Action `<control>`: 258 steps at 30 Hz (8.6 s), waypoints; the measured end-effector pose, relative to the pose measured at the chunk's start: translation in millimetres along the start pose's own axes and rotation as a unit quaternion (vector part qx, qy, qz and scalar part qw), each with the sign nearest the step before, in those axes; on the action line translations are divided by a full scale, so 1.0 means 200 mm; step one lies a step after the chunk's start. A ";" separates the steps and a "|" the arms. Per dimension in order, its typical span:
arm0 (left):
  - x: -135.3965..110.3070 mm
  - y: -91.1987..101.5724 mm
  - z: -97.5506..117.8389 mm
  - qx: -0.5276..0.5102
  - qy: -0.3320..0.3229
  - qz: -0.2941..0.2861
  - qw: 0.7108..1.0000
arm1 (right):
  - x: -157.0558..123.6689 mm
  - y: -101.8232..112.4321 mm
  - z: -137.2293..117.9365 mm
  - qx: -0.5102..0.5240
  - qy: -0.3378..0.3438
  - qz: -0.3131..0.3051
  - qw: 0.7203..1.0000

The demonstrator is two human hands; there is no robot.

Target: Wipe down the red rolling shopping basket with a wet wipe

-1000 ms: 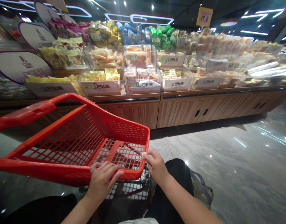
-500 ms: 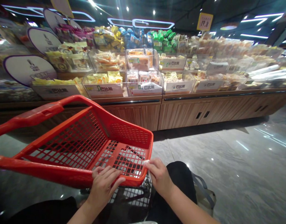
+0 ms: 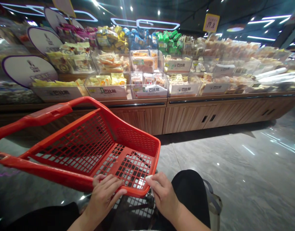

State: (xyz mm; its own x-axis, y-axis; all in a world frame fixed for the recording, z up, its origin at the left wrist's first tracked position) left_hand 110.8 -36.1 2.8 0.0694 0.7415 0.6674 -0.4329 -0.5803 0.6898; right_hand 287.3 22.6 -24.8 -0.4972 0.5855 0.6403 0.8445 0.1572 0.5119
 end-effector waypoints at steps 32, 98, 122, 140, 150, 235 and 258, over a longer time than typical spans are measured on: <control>-0.09 0.11 -0.02 0.013 -0.007 -0.019 1.000 | -0.13 -0.07 -0.16 -0.005 0.021 -0.027 0.999; -0.29 -0.26 0.21 0.151 -0.010 -0.225 0.963 | 0.05 0.00 0.07 0.002 0.010 0.037 0.999; -0.31 -0.18 0.27 0.127 -0.060 -0.196 0.970 | -0.01 0.02 0.02 -0.042 0.009 0.013 0.999; -0.39 -0.04 0.25 0.087 -0.103 -0.190 0.972 | -0.21 -0.07 -0.20 -0.053 0.027 -0.005 0.998; -0.38 -0.02 0.21 0.071 -0.106 -0.193 0.973 | -0.18 -0.12 -0.29 -0.068 0.004 0.024 0.997; -0.42 0.04 0.21 0.155 0.001 -0.055 0.986 | -0.22 -0.12 -0.35 -0.008 0.023 0.003 1.000; -0.44 0.16 0.11 0.097 -0.036 -0.065 0.993 | 0.02 -0.10 -0.21 0.048 -0.006 0.052 0.997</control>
State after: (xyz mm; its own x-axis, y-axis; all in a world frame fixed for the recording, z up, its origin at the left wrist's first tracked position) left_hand 110.4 -127.3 -29.1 0.1808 0.7919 0.5833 -0.2363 -0.5407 0.8073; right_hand 260.7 -11.0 -8.2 -0.4037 0.6125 0.6796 0.9070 0.1707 0.3849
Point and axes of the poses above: each hand's wrist, its own x-axis towards the middle knuckle, its own y-axis out of the back of the hand, z = x × y, the point moved 9 cm from there along x, towards the middle knuckle, and after that the axes turned 4 degrees about z, right-handed, at the moved point
